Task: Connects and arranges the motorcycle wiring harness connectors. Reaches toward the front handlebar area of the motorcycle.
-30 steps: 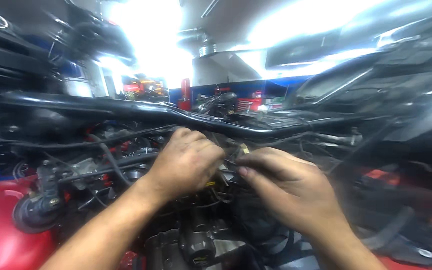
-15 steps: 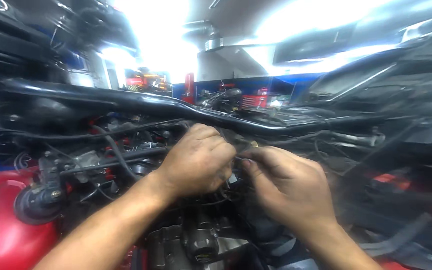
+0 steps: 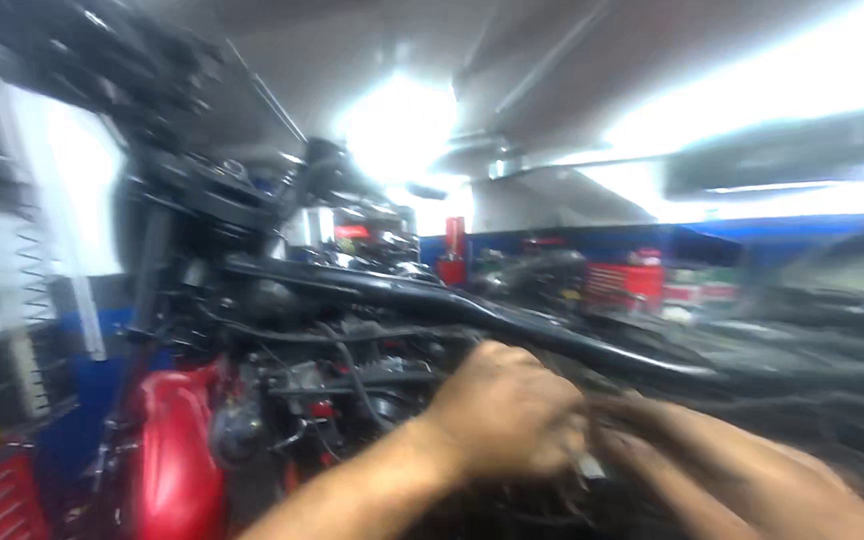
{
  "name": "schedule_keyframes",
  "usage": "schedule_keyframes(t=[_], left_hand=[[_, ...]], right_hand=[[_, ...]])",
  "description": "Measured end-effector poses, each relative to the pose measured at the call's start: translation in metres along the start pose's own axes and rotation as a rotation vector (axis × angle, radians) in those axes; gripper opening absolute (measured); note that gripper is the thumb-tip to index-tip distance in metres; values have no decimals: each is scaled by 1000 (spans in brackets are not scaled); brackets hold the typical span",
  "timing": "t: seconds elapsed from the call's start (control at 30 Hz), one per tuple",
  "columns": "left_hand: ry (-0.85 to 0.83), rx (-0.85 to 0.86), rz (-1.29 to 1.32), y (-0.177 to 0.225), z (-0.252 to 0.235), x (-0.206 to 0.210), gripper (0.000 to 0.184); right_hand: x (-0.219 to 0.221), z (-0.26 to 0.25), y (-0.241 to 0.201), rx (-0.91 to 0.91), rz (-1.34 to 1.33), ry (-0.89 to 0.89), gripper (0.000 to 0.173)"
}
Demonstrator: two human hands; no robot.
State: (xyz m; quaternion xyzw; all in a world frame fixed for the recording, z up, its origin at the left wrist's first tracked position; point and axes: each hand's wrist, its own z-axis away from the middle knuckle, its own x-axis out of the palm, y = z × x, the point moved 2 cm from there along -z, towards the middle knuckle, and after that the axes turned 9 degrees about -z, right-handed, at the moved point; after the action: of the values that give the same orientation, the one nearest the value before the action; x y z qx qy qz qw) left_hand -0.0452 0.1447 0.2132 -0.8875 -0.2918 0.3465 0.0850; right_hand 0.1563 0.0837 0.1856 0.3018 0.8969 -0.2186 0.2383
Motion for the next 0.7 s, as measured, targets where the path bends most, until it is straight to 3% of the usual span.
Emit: schedule_keyframes(t=[0.1, 0.27, 0.53, 0.7], left_hand=[[-43, -23, 39, 1, -2, -1, 20], [-31, 59, 106, -4, -4, 0, 19], [140, 191, 57, -1, -6, 9, 16], [108, 227, 50, -3, -5, 18, 16]], right_hand=[[-7, 1, 0, -16, 158, -82, 33], [1, 2, 3, -281, 436, -7, 23], [5, -10, 24, -181, 44, -134, 34], [-1, -18, 18, -139, 32, -210, 33]])
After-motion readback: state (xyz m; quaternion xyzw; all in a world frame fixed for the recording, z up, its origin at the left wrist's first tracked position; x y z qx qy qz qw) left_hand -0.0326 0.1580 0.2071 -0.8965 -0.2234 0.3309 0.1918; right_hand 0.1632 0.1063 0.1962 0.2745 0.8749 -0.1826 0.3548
